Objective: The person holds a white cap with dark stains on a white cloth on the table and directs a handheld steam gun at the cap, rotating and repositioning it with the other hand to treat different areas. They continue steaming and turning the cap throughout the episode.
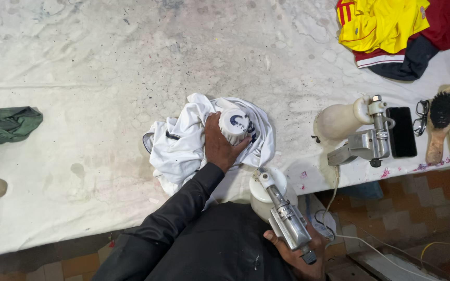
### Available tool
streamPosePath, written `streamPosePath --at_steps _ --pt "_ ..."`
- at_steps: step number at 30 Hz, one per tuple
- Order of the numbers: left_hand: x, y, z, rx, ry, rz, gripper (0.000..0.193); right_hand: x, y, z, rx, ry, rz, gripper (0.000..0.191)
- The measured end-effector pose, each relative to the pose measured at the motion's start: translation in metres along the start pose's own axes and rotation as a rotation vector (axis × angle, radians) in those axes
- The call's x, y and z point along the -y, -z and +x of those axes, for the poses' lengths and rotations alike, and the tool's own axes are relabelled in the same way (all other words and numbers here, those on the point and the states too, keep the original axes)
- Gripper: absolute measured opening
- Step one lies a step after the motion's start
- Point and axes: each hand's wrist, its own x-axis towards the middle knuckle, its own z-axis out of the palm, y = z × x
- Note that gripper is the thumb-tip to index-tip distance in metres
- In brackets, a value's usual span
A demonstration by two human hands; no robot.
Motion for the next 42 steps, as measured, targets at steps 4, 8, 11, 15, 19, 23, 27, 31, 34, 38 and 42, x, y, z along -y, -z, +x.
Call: streamPosePath --at_steps 4,8,11,15,19,23,27,31,34,38,42 --pt "-0.001 -0.002 -0.001 -0.019 0.008 0.027 0.112 0.008 0.006 0.004 0.063 -0.162 0.076 0.067" --pt "-0.002 -0.001 -0.001 -0.016 0.009 0.048 0.113 0.011 0.003 0.01 0.063 -0.113 -0.008 0.07" --pt "-0.002 0.0 -0.001 -0.026 0.004 0.051 0.111 0.012 0.005 0.013 0.123 -0.173 -0.043 0.068" --pt "-0.002 0.003 0.0 -0.004 0.024 0.029 0.106 0.018 0.01 0.016 0.098 -0.243 0.094 0.063" --pt "-0.001 0.004 0.0 -0.026 -0.014 0.036 0.106 0.024 0.011 0.022 0.085 -0.21 0.111 0.059" --pt "-0.002 0.002 0.001 -0.02 -0.011 0.033 0.108 0.026 0.012 0.023 0.084 -0.342 0.18 0.055" --pt "0.0 0.003 0.0 0.021 0.015 0.019 0.108 0.023 0.012 0.018 0.07 -0.395 0.282 0.054" --pt "-0.003 0.006 0.001 0.035 0.029 0.02 0.107 0.018 0.008 0.016 0.086 -0.272 0.162 0.051" --pt "-0.01 0.012 0.005 0.06 0.058 0.042 0.106 0.012 0.007 0.017 0.116 -0.268 0.172 0.057" --pt "-0.018 0.035 0.011 0.052 0.013 0.064 0.108 0.008 0.002 0.02 -0.031 0.103 -0.103 0.074" --pt "-0.015 0.052 0.022 0.011 -0.102 -0.109 0.112 0.009 0.005 0.014 0.082 -0.171 -0.068 0.069"
